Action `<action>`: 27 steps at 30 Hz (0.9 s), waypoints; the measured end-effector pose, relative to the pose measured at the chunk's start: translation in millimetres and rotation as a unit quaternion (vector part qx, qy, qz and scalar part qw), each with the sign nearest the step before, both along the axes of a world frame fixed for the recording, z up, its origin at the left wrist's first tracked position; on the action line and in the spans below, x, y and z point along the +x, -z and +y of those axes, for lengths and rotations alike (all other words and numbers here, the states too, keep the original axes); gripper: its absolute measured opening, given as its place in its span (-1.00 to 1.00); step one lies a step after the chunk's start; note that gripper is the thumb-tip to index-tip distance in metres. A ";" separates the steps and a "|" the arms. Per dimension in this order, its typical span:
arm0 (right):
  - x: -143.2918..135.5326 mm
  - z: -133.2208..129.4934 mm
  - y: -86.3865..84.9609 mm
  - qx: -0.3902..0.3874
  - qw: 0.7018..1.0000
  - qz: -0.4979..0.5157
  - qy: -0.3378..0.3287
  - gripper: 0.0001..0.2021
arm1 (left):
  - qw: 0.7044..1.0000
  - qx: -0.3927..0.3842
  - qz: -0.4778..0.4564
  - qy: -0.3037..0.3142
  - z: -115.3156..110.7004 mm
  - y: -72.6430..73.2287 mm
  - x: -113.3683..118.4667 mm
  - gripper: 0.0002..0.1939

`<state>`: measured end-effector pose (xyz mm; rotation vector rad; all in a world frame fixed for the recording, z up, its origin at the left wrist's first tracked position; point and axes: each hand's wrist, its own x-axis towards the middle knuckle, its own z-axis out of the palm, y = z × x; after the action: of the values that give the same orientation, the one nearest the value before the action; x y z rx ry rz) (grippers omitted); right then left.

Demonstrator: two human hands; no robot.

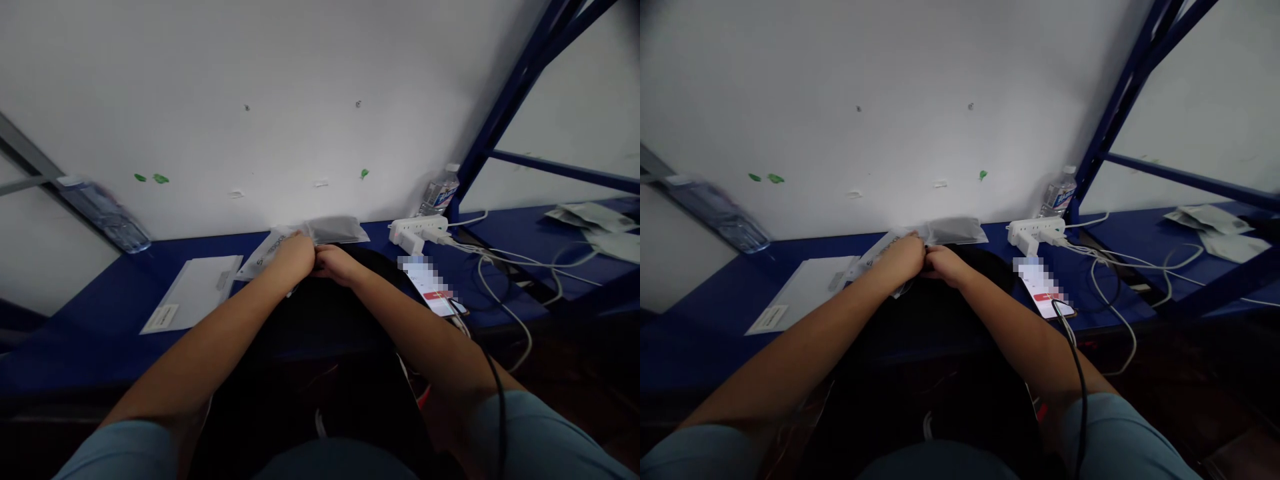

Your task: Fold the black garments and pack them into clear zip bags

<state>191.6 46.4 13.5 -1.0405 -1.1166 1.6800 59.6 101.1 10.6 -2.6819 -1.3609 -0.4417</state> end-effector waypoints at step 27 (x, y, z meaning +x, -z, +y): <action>6.0 -26.8 -13.7 0.512 0.760 -0.379 -0.129 -0.80 | 0.980 0.127 -0.031 0.149 -83.2 7.5 -100.1 -0.62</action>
<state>197.6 19.6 27.2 -0.7963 -2.4048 0.4775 -40.5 17.8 3.1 -2.6771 -0.8459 -0.6808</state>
